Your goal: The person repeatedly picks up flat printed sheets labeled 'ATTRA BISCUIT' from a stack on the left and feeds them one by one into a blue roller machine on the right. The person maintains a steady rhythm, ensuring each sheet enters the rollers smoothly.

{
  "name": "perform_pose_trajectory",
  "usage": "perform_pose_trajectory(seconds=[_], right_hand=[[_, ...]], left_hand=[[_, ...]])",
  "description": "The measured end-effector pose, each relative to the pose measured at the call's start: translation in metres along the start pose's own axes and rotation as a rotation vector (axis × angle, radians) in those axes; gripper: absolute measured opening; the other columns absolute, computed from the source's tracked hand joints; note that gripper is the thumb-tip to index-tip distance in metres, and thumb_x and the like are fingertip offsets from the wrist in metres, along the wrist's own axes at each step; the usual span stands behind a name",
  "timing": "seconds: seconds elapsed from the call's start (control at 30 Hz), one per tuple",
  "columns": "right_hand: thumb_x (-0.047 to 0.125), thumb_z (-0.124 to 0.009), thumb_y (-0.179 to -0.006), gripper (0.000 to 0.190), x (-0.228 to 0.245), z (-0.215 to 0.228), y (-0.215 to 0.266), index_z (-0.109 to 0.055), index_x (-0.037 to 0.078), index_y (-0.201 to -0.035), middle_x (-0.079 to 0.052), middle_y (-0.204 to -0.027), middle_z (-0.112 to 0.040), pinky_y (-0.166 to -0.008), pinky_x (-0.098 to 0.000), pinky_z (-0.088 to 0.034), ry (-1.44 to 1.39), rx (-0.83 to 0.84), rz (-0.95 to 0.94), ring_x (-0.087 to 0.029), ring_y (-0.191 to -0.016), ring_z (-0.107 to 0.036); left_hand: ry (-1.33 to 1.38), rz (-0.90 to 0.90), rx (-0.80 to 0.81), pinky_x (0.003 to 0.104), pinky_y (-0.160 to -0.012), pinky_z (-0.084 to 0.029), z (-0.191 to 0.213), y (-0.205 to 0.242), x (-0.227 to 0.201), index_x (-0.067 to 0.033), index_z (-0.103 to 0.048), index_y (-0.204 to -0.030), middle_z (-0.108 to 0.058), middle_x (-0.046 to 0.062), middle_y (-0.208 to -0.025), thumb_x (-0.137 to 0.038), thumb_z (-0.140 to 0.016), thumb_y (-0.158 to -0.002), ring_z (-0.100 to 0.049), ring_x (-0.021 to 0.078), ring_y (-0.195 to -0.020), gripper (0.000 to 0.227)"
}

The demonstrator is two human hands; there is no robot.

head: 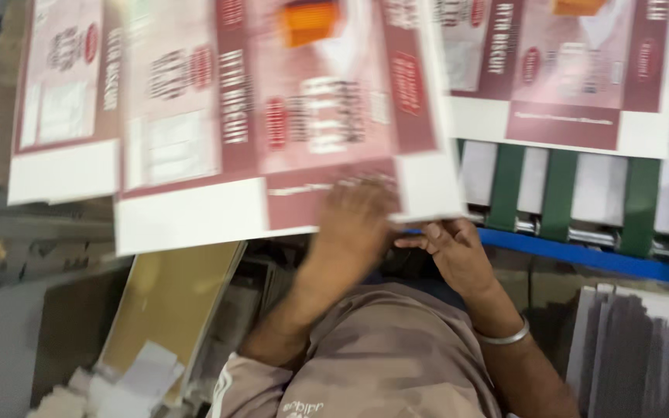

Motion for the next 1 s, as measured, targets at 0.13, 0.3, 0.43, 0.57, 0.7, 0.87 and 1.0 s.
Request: perform_pose_trajectory(seconds=[0.13, 0.3, 0.43, 0.57, 0.7, 0.87, 1.0], right_hand=[[0.011, -0.058, -0.111, 0.020, 0.009, 0.040, 0.004, -0.057, -0.004, -0.125, -0.008, -0.114, -0.063, -0.084, -0.0329, -0.057, 0.189, -0.366, 0.027, -0.018, -0.102, -0.063], [-0.005, -0.051, -0.101, 0.036, 0.061, 0.154, 0.035, -0.054, 0.000, -0.137, -0.011, -0.125, -0.067, -0.098, -0.0337, -0.065, -0.003, -0.803, 0.279, -0.023, -0.112, -0.070], [-0.014, -0.053, -0.103, 0.038, 0.101, 0.239, 0.074, -0.051, -0.008, -0.140, -0.022, -0.136, -0.064, -0.107, -0.0381, -0.068, 0.229, -0.933, 0.481, -0.029, -0.118, -0.074], [-0.015, -0.049, -0.107, 0.033, 0.120, 0.275, 0.112, -0.048, -0.011, -0.140, -0.025, -0.140, -0.064, -0.111, -0.0415, -0.065, 0.224, -0.991, 0.575, -0.032, -0.125, -0.075], [-0.006, -0.048, -0.104, 0.027, 0.117, 0.274, 0.165, -0.050, -0.008, -0.130, -0.021, -0.128, -0.067, -0.101, -0.0375, -0.067, 0.159, -1.197, 0.502, -0.029, -0.116, -0.074], [-0.009, -0.043, -0.108, 0.036, 0.110, 0.250, 0.199, -0.054, -0.010, -0.143, -0.026, -0.139, -0.065, -0.108, -0.0399, -0.065, 0.294, -1.105, 0.523, -0.033, -0.127, -0.075], [-0.010, -0.045, -0.106, 0.036, 0.096, 0.235, 0.216, -0.056, -0.007, -0.141, -0.023, -0.135, -0.067, -0.104, -0.0373, -0.065, 0.413, -1.165, 0.479, -0.029, -0.121, -0.076]], left_hand=[[-0.026, -0.189, 0.063, 0.063, -0.121, -0.029, -0.004, -0.002, -0.035, -0.0008, -0.058, -0.137, -0.056, 0.019, -0.142, -0.041, -0.075, -0.082, -0.046, 0.0351, -0.140, 0.070], [-0.210, 0.180, 0.182, 0.061, -0.120, -0.026, 0.021, 0.015, 0.049, -0.0075, -0.053, -0.147, -0.048, 0.017, -0.154, -0.045, -0.075, -0.088, -0.039, 0.0332, -0.147, 0.074], [-0.423, 0.215, 0.056, 0.061, -0.118, -0.029, 0.057, 0.024, 0.108, 0.0001, -0.053, -0.144, -0.050, 0.024, -0.152, -0.040, -0.073, -0.091, -0.042, 0.0380, -0.145, 0.070], [-0.469, 0.174, 0.070, 0.047, -0.115, -0.045, 0.071, 0.021, 0.141, -0.0009, -0.059, -0.144, -0.061, 0.019, -0.145, -0.008, -0.073, -0.088, -0.055, 0.0331, -0.138, 0.058], [-0.431, 0.082, -0.099, 0.043, -0.101, -0.054, 0.085, 0.023, 0.137, -0.0021, -0.066, -0.129, -0.068, 0.015, -0.125, -0.002, -0.073, -0.088, -0.066, 0.0307, -0.119, 0.042], [-0.437, 0.110, -0.171, 0.043, -0.091, -0.057, 0.088, 0.031, 0.131, -0.0054, -0.071, -0.118, -0.071, 0.010, -0.113, 0.004, -0.071, -0.082, -0.071, 0.0289, -0.106, 0.037], [-0.429, 0.150, -0.161, 0.044, -0.097, -0.055, 0.090, 0.030, 0.123, -0.0042, -0.069, -0.121, -0.070, 0.012, -0.120, 0.002, -0.073, -0.083, -0.069, 0.0300, -0.115, 0.038]])
Point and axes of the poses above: each hand's wrist, its own y-axis away from the middle knuckle, its own z-axis out of the back of the hand, x = y × z, the point moved 7 cm from there along -y, towards the middle knuckle
